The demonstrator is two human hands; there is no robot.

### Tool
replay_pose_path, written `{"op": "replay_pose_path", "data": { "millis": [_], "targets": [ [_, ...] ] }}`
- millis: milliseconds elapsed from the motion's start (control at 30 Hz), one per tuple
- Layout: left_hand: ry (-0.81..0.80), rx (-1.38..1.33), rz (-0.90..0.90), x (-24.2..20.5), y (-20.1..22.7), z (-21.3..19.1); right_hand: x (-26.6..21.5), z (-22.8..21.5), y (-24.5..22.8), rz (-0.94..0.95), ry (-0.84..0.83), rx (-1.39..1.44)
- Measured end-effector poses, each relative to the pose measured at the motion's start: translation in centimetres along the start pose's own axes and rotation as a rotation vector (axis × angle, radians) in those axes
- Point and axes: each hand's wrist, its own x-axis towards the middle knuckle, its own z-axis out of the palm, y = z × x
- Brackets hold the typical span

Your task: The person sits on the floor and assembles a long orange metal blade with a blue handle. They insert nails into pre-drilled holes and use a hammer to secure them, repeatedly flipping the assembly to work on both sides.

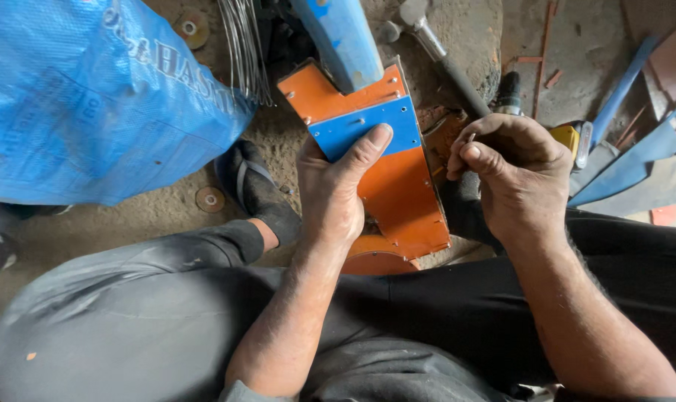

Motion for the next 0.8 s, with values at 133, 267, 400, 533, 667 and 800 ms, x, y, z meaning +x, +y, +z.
{"op": "replay_pose_path", "data": {
  "millis": [133,267,400,533,667,800],
  "targets": [
    [0.037,0.011,0.078,-0.9,1.8,0.7,-0.1,-0.2,0.0,0.011,0.032,0.007],
    [0.02,0.04,0.122,-1.7,3.3,1.2,-0.1,-0.6,0.1,-0.025,0.018,0.017],
    [-0.03,0.063,0.113,-2.3,4.1,2.2,-0.3,-0.7,0.3,-0.04,0.031,0.017],
    [-0.136,0.098,0.106,-2.8,4.9,3.8,-0.3,-0.5,-0.1,-0.012,0.1,0.034],
    [-0.194,0.093,0.089,-3.7,5.4,5.4,-0.4,-0.7,-0.4,-0.026,0.135,-0.004],
    [-0.257,0.094,0.08,-4.4,5.3,6.5,-0.8,-1.5,-0.6,-0.086,0.079,0.076]
  ]
}}
